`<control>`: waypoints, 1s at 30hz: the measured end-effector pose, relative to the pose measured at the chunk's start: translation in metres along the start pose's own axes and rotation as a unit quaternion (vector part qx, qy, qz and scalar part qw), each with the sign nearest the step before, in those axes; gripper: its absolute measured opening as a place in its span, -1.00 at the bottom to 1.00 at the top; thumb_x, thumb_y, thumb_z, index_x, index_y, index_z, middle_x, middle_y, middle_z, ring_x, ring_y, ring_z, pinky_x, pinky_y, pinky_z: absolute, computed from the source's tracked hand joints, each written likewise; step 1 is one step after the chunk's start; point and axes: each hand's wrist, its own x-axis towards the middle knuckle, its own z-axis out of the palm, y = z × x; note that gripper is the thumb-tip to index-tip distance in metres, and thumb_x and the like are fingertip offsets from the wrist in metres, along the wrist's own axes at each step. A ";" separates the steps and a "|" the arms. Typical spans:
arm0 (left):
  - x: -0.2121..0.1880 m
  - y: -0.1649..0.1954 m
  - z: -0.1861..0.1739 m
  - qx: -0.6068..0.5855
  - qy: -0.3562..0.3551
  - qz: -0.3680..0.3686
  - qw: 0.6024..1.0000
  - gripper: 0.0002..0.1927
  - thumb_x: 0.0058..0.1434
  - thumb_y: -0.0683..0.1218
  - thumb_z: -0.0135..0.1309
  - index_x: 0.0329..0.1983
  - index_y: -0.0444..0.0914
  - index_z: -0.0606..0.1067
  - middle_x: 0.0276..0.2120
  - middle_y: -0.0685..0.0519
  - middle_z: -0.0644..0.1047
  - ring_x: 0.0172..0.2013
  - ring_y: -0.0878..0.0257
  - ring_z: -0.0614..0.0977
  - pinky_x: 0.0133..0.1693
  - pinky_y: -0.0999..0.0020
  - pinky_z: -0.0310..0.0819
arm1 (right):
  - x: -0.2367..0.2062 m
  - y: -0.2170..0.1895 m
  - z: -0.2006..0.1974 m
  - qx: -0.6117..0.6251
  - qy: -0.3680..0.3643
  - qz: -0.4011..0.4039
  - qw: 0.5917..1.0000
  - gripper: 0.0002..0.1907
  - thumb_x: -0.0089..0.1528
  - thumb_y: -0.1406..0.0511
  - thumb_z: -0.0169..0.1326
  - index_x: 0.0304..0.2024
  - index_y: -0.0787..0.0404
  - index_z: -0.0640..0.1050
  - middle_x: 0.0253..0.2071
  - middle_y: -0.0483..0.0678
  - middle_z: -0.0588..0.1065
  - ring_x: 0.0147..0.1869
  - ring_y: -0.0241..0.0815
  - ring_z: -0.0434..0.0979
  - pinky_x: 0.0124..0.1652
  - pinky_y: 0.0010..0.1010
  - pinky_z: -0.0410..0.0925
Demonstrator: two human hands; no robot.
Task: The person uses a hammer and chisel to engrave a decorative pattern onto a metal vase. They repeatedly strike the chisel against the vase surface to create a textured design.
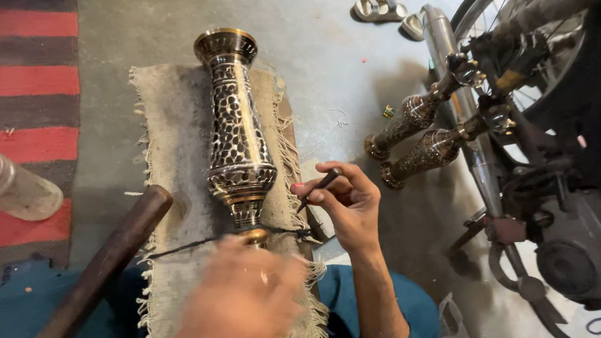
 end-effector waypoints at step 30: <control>-0.115 -0.165 -0.068 -0.135 -0.252 -0.537 0.794 -0.57 0.20 -0.04 0.28 0.10 -0.24 0.47 -0.30 -0.20 0.54 -0.23 -0.06 0.57 -0.16 0.13 0.57 | 0.090 -0.061 0.126 -0.396 -0.340 -0.054 0.851 -0.71 0.35 0.40 0.14 0.13 0.30 0.50 -0.10 0.01 0.67 0.02 -0.19 0.74 -0.04 -0.40 0.62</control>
